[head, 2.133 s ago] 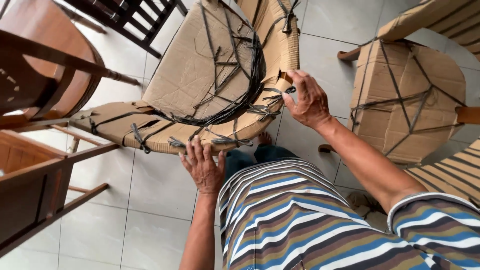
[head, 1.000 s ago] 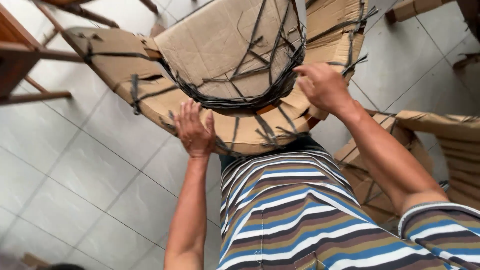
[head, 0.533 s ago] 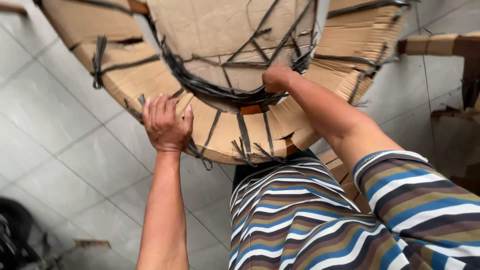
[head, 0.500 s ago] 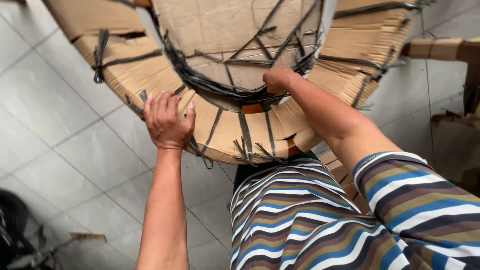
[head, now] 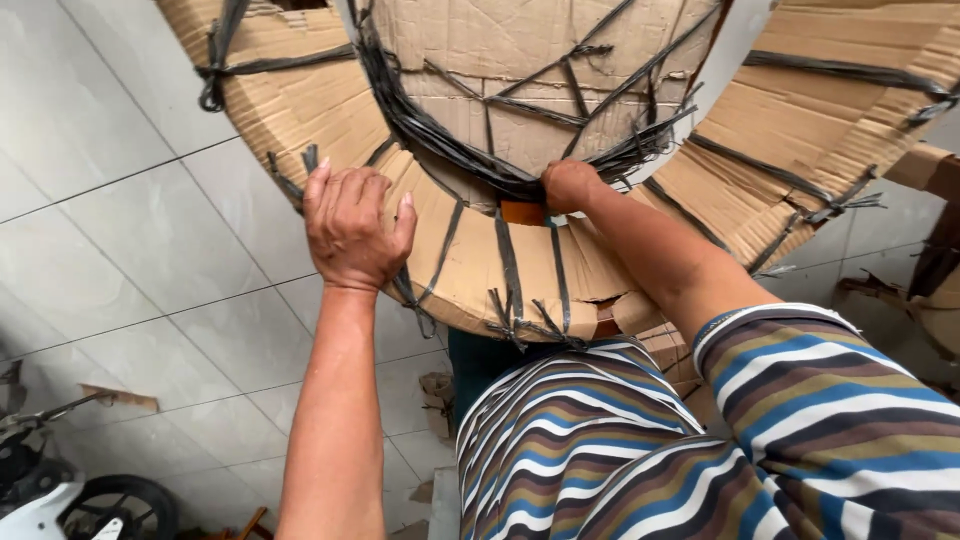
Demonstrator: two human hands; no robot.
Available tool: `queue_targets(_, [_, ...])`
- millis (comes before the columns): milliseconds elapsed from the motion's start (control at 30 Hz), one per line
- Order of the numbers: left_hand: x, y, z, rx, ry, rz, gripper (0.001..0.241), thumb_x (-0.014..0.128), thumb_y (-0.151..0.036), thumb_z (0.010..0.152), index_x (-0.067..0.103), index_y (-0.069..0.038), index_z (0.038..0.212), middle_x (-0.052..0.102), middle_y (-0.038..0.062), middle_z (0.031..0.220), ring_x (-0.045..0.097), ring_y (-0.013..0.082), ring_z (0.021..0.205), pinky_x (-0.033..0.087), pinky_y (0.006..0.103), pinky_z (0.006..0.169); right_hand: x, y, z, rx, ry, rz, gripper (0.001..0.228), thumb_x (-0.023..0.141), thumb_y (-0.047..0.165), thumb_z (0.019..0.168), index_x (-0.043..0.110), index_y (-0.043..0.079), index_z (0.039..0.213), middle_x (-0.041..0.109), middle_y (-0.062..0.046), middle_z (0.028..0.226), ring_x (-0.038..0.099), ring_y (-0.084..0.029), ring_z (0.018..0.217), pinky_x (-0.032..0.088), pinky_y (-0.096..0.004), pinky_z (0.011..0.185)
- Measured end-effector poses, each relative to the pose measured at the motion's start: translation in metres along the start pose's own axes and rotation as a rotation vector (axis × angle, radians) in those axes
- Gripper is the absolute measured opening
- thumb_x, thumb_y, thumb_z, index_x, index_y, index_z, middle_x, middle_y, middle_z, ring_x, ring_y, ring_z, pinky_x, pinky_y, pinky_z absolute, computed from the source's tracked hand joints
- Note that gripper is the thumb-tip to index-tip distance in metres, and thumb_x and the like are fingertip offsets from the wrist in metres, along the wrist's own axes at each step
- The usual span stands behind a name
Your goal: Securing protective cardboard to a chair frame by tying plastic straps at various points.
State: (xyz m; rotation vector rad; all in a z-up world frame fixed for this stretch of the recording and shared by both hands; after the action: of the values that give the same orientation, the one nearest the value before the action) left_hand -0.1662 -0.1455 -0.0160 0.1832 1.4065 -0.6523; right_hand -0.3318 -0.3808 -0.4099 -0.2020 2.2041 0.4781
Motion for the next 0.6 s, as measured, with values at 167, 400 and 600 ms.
queue_targets(167, [0.001, 0.000, -0.001, 0.019, -0.003, -0.016, 0.020, 0.068, -0.037, 0.091, 0.067, -0.017, 0.090, 0.068, 0.003, 0.093, 0.071, 0.0210, 0.096, 0.039, 0.0402, 0.116, -0.057, 0.000, -0.009, 0.151, -0.007, 0.074, 0.020, 0.056, 0.028, 0.081, 0.072, 0.016, 0.076, 0.071, -0.006, 0.074, 0.074, -0.028, 0.074, 0.060, -0.039, 0.068])
queue_targets(400, [-0.001, 0.003, -0.004, 0.016, -0.041, 0.005, 0.015, 0.070, -0.033, 0.084, 0.068, -0.018, 0.087, 0.067, 0.003, 0.085, 0.070, 0.0201, 0.087, 0.039, 0.0396, 0.116, -0.139, -0.004, -0.040, 0.333, -0.128, 0.640, 0.028, 0.059, 0.030, 0.097, 0.078, 0.014, 0.109, 0.075, -0.017, 0.099, 0.071, -0.044, 0.098, 0.059, -0.056, 0.083])
queue_targets(600, [-0.004, 0.000, -0.004, 0.048, -0.045, -0.014, 0.013, 0.071, -0.029, 0.082, 0.069, -0.018, 0.087, 0.066, 0.002, 0.081, 0.070, 0.0200, 0.084, 0.039, 0.0393, 0.114, -0.153, -0.040, -0.113, 0.583, -0.240, 0.792, 0.028, 0.059, 0.029, 0.102, 0.076, 0.019, 0.121, 0.073, -0.017, 0.114, 0.066, -0.046, 0.115, 0.052, -0.060, 0.096])
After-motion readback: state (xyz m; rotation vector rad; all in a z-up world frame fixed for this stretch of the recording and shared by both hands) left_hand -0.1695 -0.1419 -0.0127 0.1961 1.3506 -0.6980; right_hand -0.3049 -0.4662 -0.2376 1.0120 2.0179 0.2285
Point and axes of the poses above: each hand's wrist, its own z-axis towards the middle knuckle, its own x-axis out of the palm, y = z × x, the point moved 9 cm from there along z, towards the middle knuckle
